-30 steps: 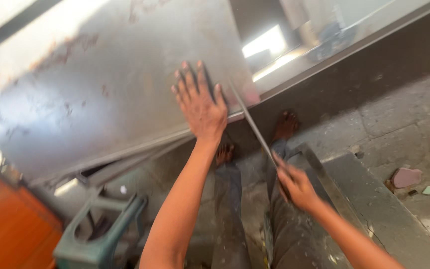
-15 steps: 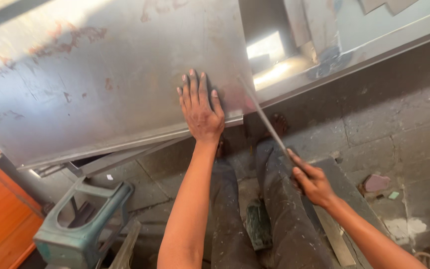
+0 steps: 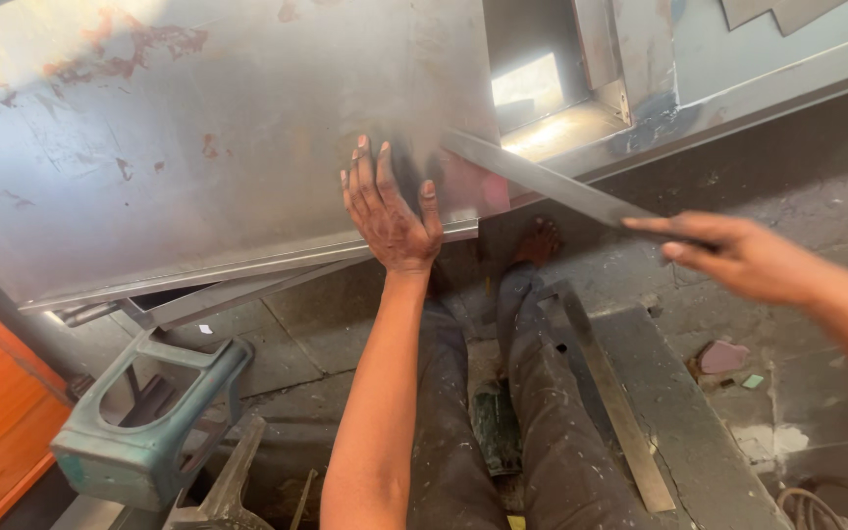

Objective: The person fits metal sheets into a rectangular metal frame by hand and using a metal rod. They slide panels into slots, check alignment, and use the rod to adjust the fit of the metal pieces.

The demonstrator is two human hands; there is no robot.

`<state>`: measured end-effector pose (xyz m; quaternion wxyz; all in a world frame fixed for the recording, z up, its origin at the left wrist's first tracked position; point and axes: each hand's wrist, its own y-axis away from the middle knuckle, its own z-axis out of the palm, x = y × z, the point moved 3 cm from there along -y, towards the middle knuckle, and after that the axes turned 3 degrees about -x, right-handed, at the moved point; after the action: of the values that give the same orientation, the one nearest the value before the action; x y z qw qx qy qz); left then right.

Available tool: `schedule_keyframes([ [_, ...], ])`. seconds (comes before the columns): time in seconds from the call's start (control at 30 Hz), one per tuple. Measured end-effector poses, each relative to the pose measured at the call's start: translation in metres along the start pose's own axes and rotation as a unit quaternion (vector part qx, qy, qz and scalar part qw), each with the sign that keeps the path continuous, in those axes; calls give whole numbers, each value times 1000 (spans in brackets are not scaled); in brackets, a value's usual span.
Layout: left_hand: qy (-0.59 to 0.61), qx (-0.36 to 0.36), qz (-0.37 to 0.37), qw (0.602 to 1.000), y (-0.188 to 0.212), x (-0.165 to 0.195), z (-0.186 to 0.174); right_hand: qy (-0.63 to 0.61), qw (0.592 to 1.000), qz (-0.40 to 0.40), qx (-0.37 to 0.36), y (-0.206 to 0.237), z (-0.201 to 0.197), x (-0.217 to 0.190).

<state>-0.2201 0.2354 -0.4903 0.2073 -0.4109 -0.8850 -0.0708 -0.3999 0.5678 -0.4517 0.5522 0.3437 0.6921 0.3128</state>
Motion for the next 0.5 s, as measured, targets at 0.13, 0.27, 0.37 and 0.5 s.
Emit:
schedule_keyframes([
  [0.13, 4, 23, 8, 1000, 3, -4, 3, -5, 988, 74, -139, -9, -38, 46],
  [0.27, -10, 20, 1, 1000, 4, -8, 6, 99, 976, 144, -134, -18, -39, 41],
  [0.37, -5, 16, -1, 1000, 4, -7, 6, 74, 961, 207, -170, -16, -43, 43],
  [0.5, -8, 7, 1, 1000, 1, -4, 4, 79, 962, 161, -208, -22, -45, 52],
])
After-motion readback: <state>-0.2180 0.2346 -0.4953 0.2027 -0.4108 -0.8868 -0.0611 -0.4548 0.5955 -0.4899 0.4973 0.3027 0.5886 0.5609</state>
